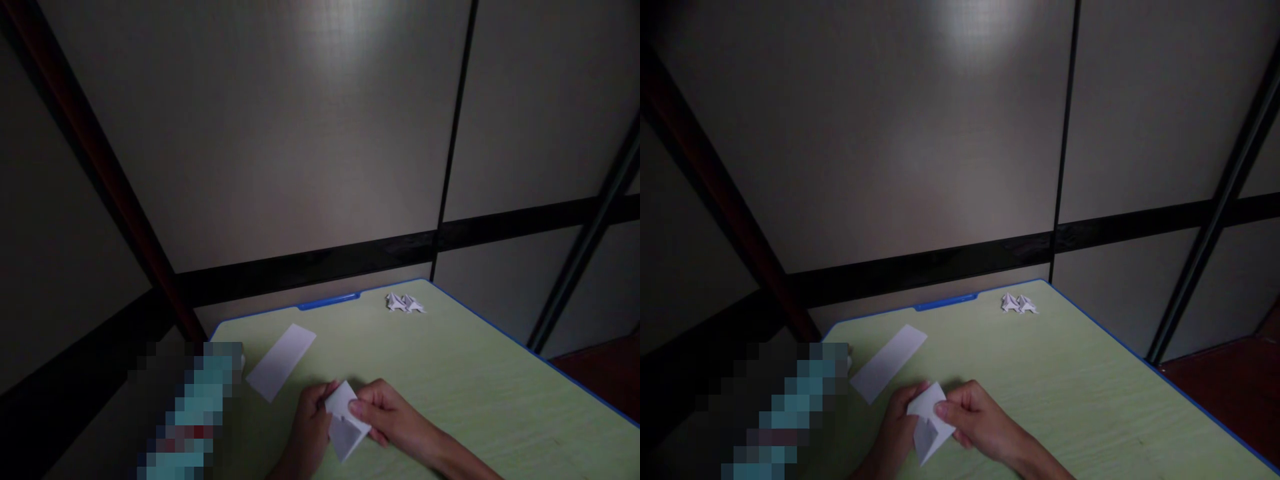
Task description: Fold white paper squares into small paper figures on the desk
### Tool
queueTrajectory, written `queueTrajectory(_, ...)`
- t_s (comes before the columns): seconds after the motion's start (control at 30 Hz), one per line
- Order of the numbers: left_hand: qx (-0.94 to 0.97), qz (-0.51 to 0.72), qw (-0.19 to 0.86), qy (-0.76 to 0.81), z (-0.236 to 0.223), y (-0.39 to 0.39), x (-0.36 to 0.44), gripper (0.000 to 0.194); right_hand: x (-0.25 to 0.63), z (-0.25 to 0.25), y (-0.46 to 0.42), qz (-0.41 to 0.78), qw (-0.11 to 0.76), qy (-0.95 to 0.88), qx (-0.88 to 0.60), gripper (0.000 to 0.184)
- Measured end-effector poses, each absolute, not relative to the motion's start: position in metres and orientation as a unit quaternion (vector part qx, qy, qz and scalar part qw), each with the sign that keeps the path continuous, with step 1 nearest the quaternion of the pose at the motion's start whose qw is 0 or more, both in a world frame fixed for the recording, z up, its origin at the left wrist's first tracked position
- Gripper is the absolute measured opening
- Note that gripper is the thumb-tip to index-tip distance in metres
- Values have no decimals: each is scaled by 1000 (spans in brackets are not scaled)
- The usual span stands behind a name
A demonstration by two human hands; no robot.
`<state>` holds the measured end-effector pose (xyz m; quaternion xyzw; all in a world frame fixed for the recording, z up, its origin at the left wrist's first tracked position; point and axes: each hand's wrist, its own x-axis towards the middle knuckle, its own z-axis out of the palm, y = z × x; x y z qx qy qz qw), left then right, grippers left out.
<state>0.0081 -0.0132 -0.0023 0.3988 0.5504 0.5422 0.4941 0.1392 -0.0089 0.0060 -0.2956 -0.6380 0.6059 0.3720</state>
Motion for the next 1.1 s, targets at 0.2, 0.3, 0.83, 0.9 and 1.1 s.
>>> queueTrajectory(0.2,418,531,500,541,-5,-15,10,16,139,8,-10,639,394,-598,-279,41)
queueTrajectory(0.3,431,519,502,542,-3,-15,11,19,139,7,-11,641,393,-600,-275,41)
queueTrajectory(0.83,668,478,257,509,-1,-13,7,32,145,15,-12,619,413,-620,-247,24)
queueTrajectory(0.9,707,467,184,499,-5,-13,6,34,144,17,-16,593,413,-642,-256,24)
queueTrajectory(1.1,761,475,-8,442,-9,-20,3,34,129,21,-32,361,439,-722,-395,26)
